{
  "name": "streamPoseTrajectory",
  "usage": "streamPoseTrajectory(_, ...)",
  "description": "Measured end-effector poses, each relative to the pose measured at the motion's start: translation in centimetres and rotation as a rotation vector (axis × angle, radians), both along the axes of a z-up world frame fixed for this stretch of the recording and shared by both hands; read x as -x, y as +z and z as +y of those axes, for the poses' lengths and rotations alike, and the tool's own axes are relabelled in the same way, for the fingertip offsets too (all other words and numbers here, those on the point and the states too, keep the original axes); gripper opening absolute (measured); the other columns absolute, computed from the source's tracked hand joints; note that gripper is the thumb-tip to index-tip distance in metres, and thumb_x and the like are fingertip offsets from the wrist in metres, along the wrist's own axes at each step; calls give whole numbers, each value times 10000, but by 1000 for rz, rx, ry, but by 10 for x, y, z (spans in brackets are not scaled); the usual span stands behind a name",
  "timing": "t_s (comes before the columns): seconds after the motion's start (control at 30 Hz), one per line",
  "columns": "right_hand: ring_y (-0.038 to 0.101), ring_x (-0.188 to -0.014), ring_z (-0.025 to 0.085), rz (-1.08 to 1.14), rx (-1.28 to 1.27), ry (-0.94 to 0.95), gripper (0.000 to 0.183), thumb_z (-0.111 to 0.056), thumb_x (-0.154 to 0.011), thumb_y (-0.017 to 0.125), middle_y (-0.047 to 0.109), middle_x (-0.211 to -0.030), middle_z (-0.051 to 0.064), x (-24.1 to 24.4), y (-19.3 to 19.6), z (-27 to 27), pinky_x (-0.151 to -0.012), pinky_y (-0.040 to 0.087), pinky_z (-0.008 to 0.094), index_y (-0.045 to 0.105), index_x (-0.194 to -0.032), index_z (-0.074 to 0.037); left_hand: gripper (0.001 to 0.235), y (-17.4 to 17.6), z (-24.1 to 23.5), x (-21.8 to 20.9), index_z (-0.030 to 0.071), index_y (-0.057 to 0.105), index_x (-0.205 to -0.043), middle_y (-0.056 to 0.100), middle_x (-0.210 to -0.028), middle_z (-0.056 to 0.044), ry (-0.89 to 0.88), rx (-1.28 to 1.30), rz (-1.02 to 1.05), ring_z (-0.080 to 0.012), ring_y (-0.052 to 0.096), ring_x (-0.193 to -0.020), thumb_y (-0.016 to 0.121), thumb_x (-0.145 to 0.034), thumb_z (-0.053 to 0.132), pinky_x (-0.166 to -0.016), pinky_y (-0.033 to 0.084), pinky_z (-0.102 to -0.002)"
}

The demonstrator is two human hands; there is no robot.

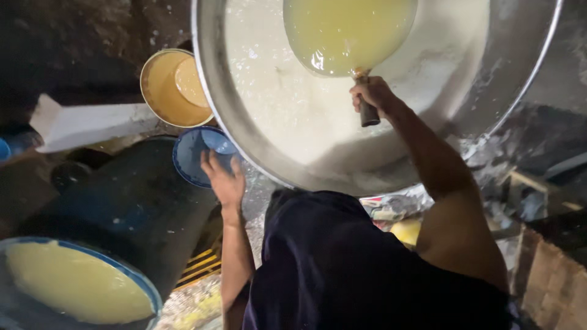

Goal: The person repeatedly scoops a yellowish liquid from a large blue barrel using a metal ladle and pours it into a large stainless steel mixing bowl. They then stir the contents of the bowl with the ladle to mix the liquids together.

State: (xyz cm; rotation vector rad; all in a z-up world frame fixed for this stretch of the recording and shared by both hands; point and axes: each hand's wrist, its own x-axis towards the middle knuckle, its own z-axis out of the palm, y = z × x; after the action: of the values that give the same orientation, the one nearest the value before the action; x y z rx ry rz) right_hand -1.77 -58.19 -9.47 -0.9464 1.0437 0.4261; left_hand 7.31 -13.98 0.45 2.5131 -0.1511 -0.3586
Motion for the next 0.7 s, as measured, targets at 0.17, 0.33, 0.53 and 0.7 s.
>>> streamPoseTrajectory(0.17,593,-574,175,-52,-67,-161,122,10,-887,647,574,-731,85,-10,-35,-4,-496,515,373,530,-911,-17,722,-24,-62,-18,-154,239,-1531,335,-1498,-390,-95,126,-112,-542,427,-1363,623,-1038,207,-1161,360,-558)
streamPoseTrajectory(0.33,591,-568,172,15,-61,-249,134,-18,-920,658,571,-745,77,-26,-45,-5,-485,520,367,528,-947,-3,666,-53,-74,-17,-156,289,-1476,437,-1398,-361,28,-3,-201,-511,497,-1294,619,-1040,225,-1138,404,-541)
streamPoseTrajectory(0.53,579,-566,164,102,-73,-301,239,-17,-910,633,559,-784,69,-23,-40,-11,-484,513,365,475,-1082,-66,664,-63,-61,-10,-153,294,-1463,472,-1334,-360,65,-87,-179,-499,528,-1227,628,-1044,241,-1088,430,-545)
streamPoseTrajectory(0.7,581,-569,172,78,-34,-329,188,-38,-933,618,553,-790,66,-3,-35,-19,-484,519,374,483,-1064,-50,672,-71,-60,-10,-159,287,-1475,476,-1351,-372,59,-120,-208,-516,526,-1244,630,-1061,244,-1087,425,-556)
